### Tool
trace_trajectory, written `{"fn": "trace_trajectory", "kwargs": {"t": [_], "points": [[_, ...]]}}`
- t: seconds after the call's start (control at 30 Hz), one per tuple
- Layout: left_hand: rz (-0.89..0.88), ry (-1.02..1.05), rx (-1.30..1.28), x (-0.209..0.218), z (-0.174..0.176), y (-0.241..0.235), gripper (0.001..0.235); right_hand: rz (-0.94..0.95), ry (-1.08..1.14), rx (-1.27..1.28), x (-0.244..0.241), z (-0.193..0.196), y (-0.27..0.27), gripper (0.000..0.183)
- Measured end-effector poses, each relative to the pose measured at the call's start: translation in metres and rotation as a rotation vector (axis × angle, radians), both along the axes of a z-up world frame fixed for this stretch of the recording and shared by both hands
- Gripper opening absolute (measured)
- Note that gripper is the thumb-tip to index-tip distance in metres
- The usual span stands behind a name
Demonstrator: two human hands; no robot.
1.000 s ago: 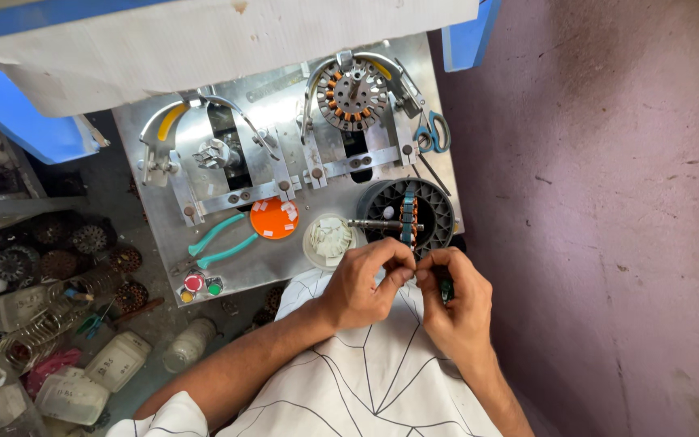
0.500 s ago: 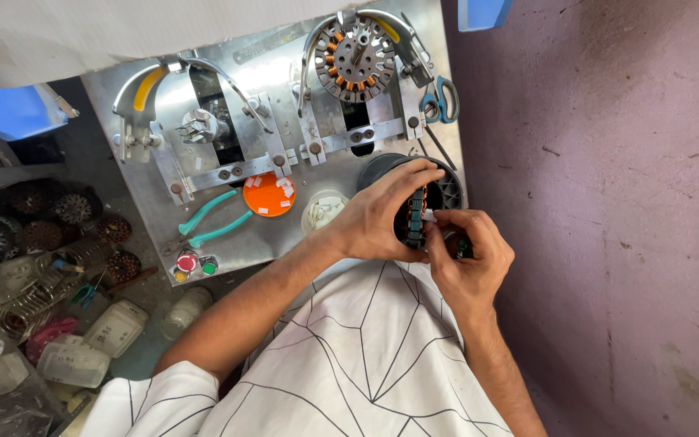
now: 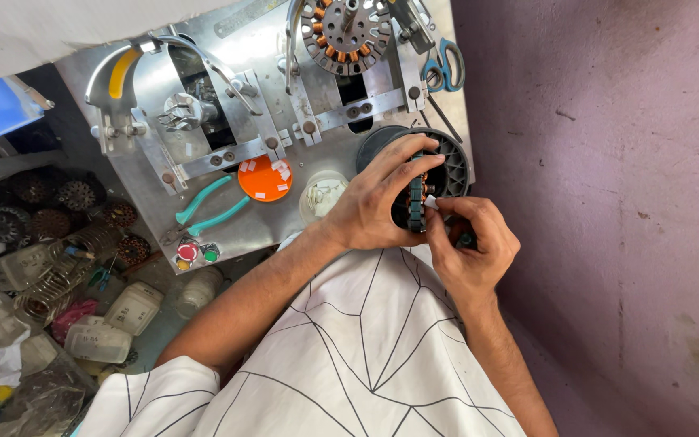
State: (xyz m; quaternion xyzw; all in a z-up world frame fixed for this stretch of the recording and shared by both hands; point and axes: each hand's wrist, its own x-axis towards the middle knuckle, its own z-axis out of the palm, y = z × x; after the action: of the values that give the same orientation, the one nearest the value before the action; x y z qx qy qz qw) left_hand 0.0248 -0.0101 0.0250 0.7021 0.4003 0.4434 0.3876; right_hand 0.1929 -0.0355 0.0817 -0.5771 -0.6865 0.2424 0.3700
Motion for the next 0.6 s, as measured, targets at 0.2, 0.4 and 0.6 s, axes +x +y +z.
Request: {"fn": "trace_trajectory", "kwargs": {"t": [0.2,0.4,0.6], "points": [[-0.176,-0.172,-0.059,-0.028,-0.008,0.011,0.074,0.038,-0.012,0.020,0.003,-0.007,0.000,0.018],[-0.230,-0.277,-0.170,-0.029,-0.020,0.017,0.046,0.058,-0.066,0.093,0.004,-0.012,-0.001,0.020],[-0.230,-0.295,-0.139,-0.028,-0.021,0.017,0.042,0.134,-0.146,0.154,0.002,-0.007,0.004,0.022]]}}
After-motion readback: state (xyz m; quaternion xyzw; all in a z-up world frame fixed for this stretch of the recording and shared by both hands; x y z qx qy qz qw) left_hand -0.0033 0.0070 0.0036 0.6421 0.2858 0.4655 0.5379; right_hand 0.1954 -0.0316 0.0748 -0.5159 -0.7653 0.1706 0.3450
